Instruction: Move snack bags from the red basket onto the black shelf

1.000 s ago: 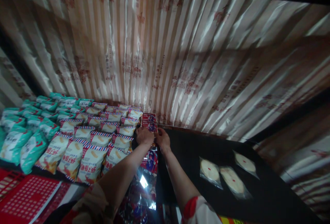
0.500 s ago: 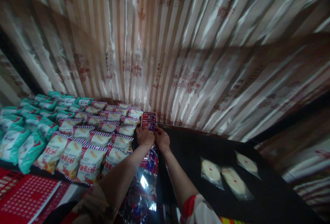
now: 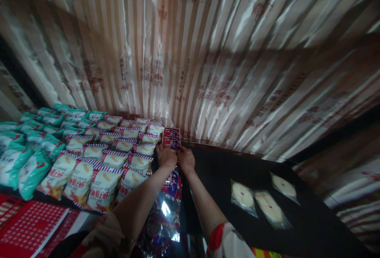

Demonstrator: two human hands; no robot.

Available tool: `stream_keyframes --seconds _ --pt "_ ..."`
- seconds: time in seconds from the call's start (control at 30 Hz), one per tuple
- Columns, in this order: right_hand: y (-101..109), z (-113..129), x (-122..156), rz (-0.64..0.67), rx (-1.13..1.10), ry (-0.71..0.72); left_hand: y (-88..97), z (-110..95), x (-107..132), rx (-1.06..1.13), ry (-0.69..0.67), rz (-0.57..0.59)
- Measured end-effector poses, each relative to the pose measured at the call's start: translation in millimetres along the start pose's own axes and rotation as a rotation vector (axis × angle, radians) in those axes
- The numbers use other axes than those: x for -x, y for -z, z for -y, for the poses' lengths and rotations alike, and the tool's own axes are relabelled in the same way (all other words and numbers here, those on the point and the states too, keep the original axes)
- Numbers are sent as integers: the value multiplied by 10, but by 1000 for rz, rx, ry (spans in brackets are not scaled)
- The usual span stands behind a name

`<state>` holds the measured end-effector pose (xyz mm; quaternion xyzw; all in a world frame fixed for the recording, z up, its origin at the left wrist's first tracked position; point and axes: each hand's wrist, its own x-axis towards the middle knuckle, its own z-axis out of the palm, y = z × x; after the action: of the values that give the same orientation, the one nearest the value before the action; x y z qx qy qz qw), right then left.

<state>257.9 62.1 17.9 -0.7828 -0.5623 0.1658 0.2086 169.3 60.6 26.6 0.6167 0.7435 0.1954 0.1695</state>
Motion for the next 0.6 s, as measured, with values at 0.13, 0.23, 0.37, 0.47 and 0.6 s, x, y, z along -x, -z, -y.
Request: stream_keyframes --seconds 0.13,0.23,0.37,0.47,0.6 --pt "-20 9 20 4 -4 6 8 9 13 22 36 12" --pt "-32 4 44 2 -5 12 -6 17 30 40 31 -1" --pt "-30 3 56 -21 -14 30 -30 9 43 66 26 -16" --pt "-26 8 54 -19 -21 26 -43 3 52 81 33 -3" --pt "-35 1 54 -27 -35 40 -48 19 60 68 35 11"
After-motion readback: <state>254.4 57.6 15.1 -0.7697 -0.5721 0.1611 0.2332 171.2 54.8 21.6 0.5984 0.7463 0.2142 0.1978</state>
